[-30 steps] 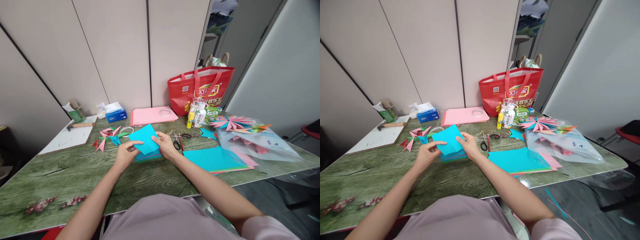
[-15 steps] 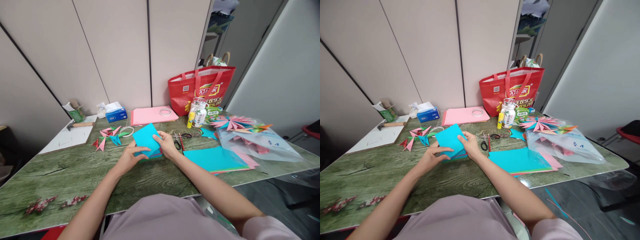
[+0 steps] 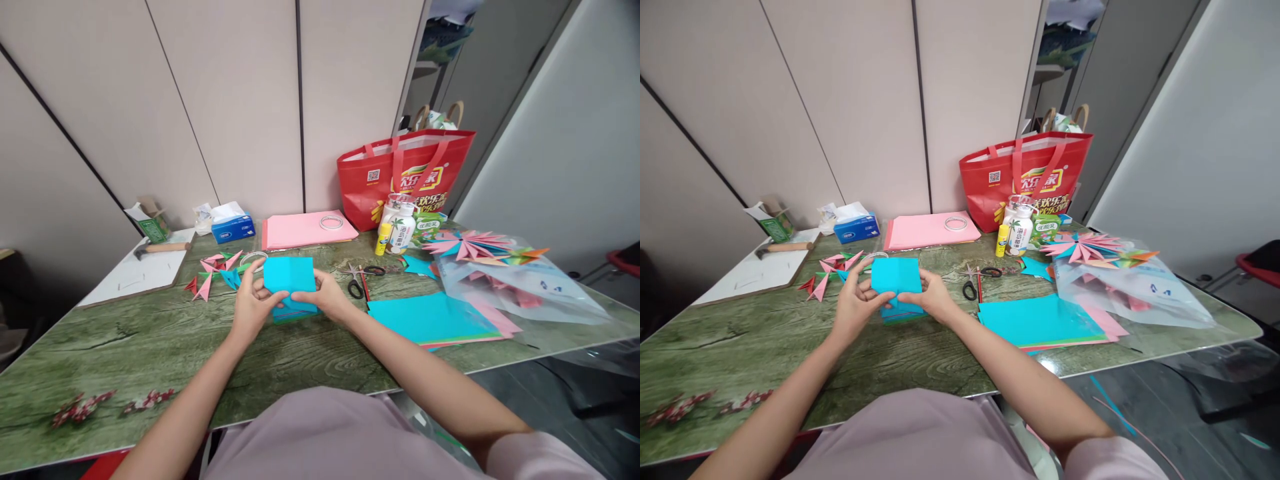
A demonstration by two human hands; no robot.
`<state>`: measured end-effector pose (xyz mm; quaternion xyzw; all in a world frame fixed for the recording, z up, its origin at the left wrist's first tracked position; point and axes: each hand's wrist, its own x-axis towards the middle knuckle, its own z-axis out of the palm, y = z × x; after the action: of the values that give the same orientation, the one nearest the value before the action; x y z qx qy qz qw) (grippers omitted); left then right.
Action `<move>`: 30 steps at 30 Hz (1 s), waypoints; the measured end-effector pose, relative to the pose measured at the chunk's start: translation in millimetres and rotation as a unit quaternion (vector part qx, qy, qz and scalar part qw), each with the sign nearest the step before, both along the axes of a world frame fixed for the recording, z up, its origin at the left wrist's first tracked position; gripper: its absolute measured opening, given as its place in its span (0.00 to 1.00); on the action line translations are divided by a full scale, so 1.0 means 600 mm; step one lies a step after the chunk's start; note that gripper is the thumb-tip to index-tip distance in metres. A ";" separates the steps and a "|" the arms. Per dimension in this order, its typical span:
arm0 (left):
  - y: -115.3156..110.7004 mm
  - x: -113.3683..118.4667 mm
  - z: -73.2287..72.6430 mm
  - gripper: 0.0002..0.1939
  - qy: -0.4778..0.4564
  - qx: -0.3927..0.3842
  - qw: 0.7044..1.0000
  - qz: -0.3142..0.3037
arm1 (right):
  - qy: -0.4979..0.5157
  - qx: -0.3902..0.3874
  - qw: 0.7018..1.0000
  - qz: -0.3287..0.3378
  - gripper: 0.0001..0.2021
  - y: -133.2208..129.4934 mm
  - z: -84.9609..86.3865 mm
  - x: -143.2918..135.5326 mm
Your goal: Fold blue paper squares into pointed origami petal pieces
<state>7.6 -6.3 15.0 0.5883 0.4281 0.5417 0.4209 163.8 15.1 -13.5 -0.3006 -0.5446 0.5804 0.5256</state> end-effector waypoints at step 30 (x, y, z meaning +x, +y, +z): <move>0.006 -0.004 -0.016 0.12 -0.013 -0.049 0.998 0.034 | -0.085 0.048 0.989 -0.112 0.24 -0.015 0.011 -0.008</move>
<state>5.3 -2.8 5.4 0.5449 0.4681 0.5416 0.4367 158.8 6.3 -6.6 -0.3820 -0.5773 0.4637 0.5530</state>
